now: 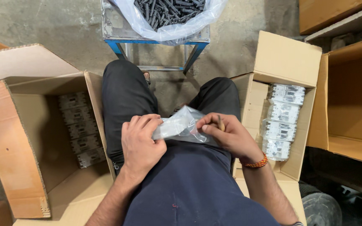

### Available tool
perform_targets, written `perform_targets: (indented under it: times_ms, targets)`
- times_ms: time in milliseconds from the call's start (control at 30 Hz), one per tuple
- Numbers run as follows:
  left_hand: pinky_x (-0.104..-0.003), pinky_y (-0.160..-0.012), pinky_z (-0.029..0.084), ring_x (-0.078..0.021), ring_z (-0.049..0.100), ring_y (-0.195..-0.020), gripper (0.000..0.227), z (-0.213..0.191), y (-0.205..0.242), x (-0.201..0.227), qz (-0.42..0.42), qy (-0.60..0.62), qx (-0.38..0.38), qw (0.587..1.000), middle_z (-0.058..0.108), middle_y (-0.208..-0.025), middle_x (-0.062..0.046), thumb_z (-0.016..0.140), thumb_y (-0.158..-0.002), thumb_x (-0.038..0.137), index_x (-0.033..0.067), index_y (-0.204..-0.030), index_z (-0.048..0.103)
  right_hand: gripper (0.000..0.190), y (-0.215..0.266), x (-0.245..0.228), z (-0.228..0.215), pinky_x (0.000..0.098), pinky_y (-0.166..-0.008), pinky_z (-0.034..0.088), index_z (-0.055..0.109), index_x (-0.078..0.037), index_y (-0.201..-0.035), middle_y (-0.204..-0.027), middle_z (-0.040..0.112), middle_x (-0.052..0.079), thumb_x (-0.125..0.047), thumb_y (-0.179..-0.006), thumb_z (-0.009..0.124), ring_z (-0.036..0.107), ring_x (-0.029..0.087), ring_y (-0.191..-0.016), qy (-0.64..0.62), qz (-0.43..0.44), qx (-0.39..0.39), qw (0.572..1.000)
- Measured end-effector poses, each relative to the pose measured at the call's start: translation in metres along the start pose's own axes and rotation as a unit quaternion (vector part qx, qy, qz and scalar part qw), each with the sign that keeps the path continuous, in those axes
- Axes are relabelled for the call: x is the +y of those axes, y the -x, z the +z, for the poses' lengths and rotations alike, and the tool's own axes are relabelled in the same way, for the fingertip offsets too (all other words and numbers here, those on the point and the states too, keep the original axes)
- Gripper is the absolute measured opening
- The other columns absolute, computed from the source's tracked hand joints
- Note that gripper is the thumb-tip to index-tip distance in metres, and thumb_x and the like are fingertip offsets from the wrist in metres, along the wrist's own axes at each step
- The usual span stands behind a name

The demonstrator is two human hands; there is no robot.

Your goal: The person sits on the floor and repeatedly picks up white plastic hardware parts from a cardboard box. They insert small black pins into the parts using a wooden stick, then place the assembled parts into another box.

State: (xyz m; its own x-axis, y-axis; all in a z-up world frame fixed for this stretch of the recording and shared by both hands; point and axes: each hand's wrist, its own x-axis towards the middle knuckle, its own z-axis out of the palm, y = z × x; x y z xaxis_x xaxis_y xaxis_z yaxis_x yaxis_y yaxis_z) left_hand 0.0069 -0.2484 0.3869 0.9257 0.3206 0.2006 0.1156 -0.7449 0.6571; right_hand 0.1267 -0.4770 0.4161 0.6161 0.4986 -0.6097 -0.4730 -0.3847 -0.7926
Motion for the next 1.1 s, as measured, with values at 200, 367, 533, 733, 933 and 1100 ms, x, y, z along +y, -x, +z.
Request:
perform_targets:
  times_ms: [200, 367, 533, 733, 933, 1100]
  targets:
    - [-0.039, -0.079, 0.041, -0.0238, 0.061, -0.094, 0.035, 0.001, -0.001, 0.0, 0.032, 0.019, -0.044, 0.998, 0.073, -0.108, 0.0, 0.066, -0.059, 0.005, 0.0092, -0.092, 0.074, 0.044, -0.006, -0.013, 0.01, 0.0311, -0.069, 0.058, 0.075, -0.015, -0.127, -0.087, 0.079, 0.007, -0.018, -0.083, 0.08, 0.075, 0.015, -0.079, 0.408, -0.165, 0.033, 0.898]
    - [-0.039, -0.078, 0.041, -0.0238, 0.061, -0.093, 0.035, 0.0, -0.003, -0.003, 0.024, 0.029, -0.079, 0.996, 0.074, -0.106, 0.0, 0.065, -0.058, 0.005, 0.0094, -0.091, 0.075, 0.093, -0.001, -0.027, 0.018, 0.0314, -0.076, 0.056, 0.05, -0.014, -0.15, -0.093, 0.08, 0.004, -0.029, -0.068, 0.092, 0.075, 0.011, -0.086, 0.292, -0.179, 0.059, 0.938]
    - [-0.038, -0.078, 0.042, -0.0245, 0.062, -0.092, 0.034, 0.002, -0.005, -0.008, 0.012, 0.045, -0.076, 0.996, 0.074, -0.106, -0.001, 0.064, -0.061, 0.005, 0.0087, -0.093, 0.075, 0.069, -0.003, -0.011, 0.018, 0.0286, -0.067, 0.047, 0.058, -0.007, -0.136, -0.113, 0.08, 0.001, -0.021, -0.077, 0.092, 0.056, 0.011, -0.075, 0.201, -0.22, 0.187, 0.936]
    - [-0.039, -0.079, 0.045, -0.0263, 0.064, -0.094, 0.034, -0.005, -0.015, -0.011, -0.004, 0.064, -0.149, 0.987, 0.076, -0.1, -0.001, 0.064, -0.06, 0.006, 0.0097, -0.091, 0.076, 0.023, -0.004, -0.006, 0.002, 0.0276, -0.073, 0.056, 0.082, -0.006, -0.112, -0.09, 0.079, 0.003, -0.016, -0.091, 0.077, 0.067, 0.009, -0.08, 0.243, -0.145, -0.01, 0.959]
    - [-0.043, -0.082, 0.053, -0.0338, 0.068, -0.089, 0.041, -0.007, -0.041, -0.011, -0.02, 0.076, -0.32, 0.944, 0.076, -0.088, -0.013, 0.066, -0.06, 0.01, 0.0108, -0.099, 0.08, 0.031, -0.005, -0.016, 0.013, 0.0294, -0.075, 0.055, 0.078, -0.005, -0.11, -0.095, 0.076, 0.003, -0.016, -0.082, 0.086, 0.066, 0.01, -0.08, 0.3, -0.129, -0.057, 0.943]
    - [-0.042, -0.081, 0.057, -0.0336, 0.074, -0.091, 0.051, -0.001, -0.057, -0.018, -0.038, 0.084, -0.433, 0.897, 0.077, -0.093, -0.016, 0.067, -0.061, 0.014, 0.0115, -0.111, 0.076, 0.039, -0.017, -0.004, 0.023, 0.0238, -0.083, 0.056, 0.074, -0.003, -0.118, -0.105, 0.078, -0.001, -0.01, -0.081, 0.083, 0.066, 0.003, -0.093, 0.057, -0.08, -0.111, 0.989]
